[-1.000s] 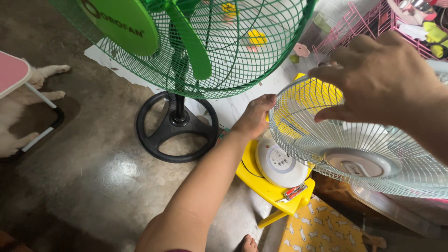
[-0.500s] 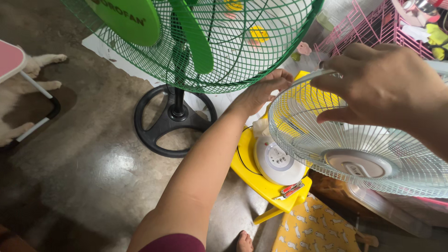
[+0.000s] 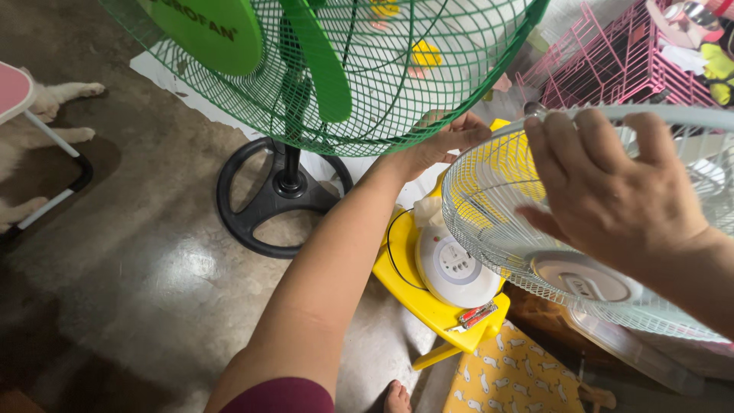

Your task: The person disassembles and reassembles two electric fans. They remove the front grille and blades from a white fan, then reattach the grille and secure it with a screwdriver. They then remove the front grille and blades from a green fan and reattach the blades.

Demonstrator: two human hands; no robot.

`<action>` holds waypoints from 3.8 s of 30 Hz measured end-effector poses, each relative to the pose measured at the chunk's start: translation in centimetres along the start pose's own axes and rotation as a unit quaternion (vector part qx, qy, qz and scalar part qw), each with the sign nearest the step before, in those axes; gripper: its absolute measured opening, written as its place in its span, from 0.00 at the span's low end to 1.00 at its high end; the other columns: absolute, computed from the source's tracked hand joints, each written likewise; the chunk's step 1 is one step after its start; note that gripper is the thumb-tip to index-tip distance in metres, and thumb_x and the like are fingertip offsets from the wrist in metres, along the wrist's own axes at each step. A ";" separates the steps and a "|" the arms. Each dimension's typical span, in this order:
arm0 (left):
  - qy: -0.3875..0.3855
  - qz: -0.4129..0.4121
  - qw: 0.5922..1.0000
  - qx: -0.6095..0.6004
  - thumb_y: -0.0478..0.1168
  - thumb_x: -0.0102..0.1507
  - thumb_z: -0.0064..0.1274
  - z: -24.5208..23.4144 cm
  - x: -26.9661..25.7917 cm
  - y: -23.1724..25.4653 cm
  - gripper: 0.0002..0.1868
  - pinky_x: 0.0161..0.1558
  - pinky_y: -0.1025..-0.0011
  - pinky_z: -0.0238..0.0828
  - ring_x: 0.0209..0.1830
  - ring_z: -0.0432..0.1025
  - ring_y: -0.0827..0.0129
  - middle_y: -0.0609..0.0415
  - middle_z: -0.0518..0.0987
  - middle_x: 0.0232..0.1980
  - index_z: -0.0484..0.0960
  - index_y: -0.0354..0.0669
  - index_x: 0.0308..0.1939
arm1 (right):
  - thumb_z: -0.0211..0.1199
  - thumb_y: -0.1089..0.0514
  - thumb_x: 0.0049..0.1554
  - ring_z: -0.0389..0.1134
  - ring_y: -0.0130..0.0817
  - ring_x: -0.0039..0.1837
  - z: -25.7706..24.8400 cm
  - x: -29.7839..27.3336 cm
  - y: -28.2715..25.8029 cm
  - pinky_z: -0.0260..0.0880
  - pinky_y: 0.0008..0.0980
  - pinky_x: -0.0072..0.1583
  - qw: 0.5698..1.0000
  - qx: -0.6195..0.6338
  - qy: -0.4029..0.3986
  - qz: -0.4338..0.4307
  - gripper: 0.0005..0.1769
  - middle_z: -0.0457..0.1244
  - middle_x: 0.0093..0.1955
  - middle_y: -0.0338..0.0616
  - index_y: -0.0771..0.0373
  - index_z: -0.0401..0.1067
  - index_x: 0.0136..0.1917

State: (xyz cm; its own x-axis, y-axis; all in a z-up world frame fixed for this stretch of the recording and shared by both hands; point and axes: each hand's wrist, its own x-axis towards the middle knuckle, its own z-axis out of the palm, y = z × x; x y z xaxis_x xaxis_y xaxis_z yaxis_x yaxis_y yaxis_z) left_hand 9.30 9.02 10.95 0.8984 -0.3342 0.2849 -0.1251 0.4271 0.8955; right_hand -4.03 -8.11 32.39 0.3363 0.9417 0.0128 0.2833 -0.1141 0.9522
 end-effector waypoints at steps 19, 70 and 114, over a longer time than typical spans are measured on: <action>-0.055 0.014 0.991 -0.123 0.53 0.68 0.52 1.2 -0.6 -1.3 0.22 0.57 0.72 0.70 0.53 0.72 0.74 0.57 0.80 0.51 0.79 0.39 0.54 | 0.57 0.22 0.53 0.61 0.32 0.60 1.2 -1.5 -0.4 0.63 0.40 0.61 0.997 0.044 0.066 -0.001 0.40 0.63 0.59 0.36 0.55 0.76 0.62; -0.002 0.044 0.999 -0.010 0.54 0.58 0.68 2.4 -0.2 -0.4 0.25 0.43 0.78 0.64 0.38 0.67 0.78 0.60 0.75 0.38 0.79 0.38 0.43 | 0.61 0.25 0.54 0.64 0.37 0.56 2.4 -1.9 -0.1 0.63 0.39 0.57 0.988 0.106 0.108 0.010 0.39 0.64 0.57 0.39 0.58 0.76 0.60; 0.092 0.089 0.940 0.317 0.22 0.64 0.44 1.8 -8.3 -7.9 0.20 0.53 0.68 0.80 0.51 0.81 0.64 0.47 0.80 0.53 0.66 0.34 0.59 | 0.62 0.23 0.46 0.58 0.40 0.72 2.5 -2.9 -0.2 0.67 0.44 0.59 0.993 0.114 0.032 0.021 0.46 0.63 0.70 0.45 0.55 0.74 0.67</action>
State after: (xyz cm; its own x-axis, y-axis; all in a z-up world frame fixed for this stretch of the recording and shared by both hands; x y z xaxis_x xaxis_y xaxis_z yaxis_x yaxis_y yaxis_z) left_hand 2.06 6.92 2.07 0.8900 -0.1289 0.4375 -0.4532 -0.1436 0.8797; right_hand -2.79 -11.64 31.37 0.2972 0.9517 0.0767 0.4690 -0.2155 0.8565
